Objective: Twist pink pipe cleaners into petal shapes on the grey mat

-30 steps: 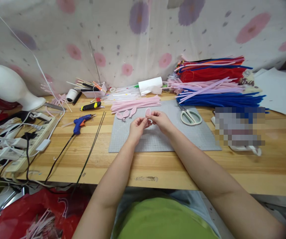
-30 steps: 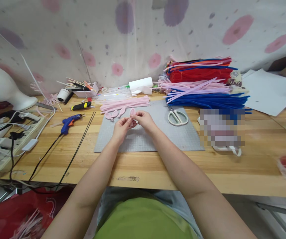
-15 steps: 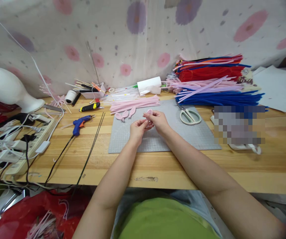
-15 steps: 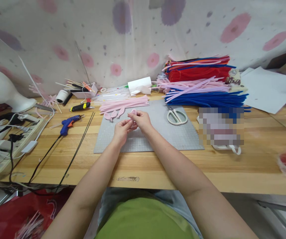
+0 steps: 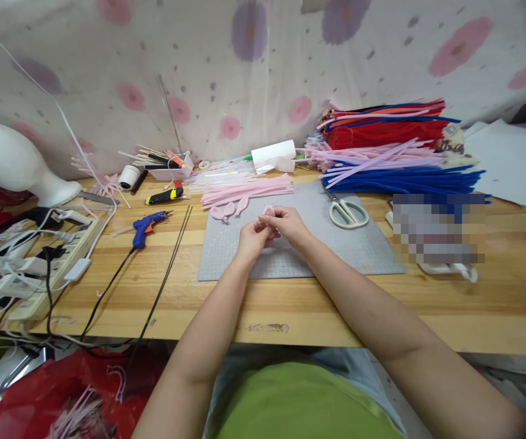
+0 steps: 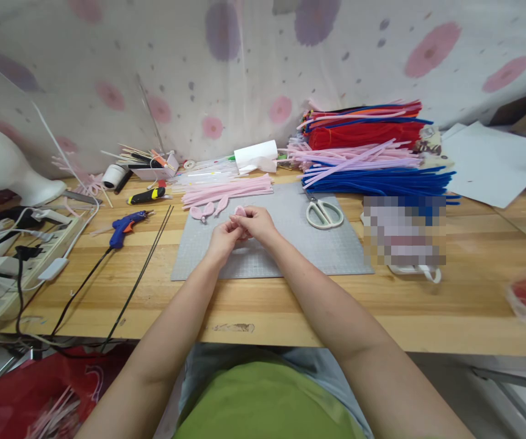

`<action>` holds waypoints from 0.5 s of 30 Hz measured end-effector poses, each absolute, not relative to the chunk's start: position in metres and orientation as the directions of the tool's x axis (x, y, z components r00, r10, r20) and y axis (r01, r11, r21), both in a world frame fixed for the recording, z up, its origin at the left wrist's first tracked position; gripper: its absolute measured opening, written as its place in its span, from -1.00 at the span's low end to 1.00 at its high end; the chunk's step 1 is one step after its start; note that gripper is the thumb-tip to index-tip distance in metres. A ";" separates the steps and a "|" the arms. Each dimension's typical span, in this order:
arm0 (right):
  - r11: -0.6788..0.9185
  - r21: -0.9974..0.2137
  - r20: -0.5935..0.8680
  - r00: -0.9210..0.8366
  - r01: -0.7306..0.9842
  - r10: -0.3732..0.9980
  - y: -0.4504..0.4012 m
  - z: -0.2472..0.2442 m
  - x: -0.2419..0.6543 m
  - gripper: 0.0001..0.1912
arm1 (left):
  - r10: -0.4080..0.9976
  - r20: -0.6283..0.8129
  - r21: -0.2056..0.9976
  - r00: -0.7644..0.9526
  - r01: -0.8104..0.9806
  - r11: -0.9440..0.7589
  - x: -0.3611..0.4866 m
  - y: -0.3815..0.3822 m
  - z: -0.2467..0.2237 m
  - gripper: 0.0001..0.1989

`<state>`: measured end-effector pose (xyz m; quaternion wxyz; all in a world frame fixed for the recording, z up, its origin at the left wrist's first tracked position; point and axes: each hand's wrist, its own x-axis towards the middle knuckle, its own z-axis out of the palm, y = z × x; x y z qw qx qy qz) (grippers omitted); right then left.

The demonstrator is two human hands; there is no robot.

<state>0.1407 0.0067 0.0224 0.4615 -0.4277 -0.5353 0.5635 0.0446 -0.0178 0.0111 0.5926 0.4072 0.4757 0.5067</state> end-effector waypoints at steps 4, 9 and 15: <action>-0.040 -0.992 -0.010 -0.251 -0.116 0.968 0.008 0.024 0.143 -0.68 | 0.983 -0.149 0.969 0.106 -0.183 0.167 0.037 -0.016 0.013 -0.67; -0.098 -0.976 -0.066 -0.166 -0.193 0.984 0.017 0.018 0.152 -0.65 | 0.959 -0.212 0.931 0.187 -0.261 0.256 0.024 -0.013 0.016 -0.58; -0.085 -0.983 -0.056 -0.175 -0.163 0.983 0.017 0.017 0.151 -0.62 | 0.949 -0.215 0.938 0.228 -0.221 0.266 0.027 -0.016 0.015 -0.72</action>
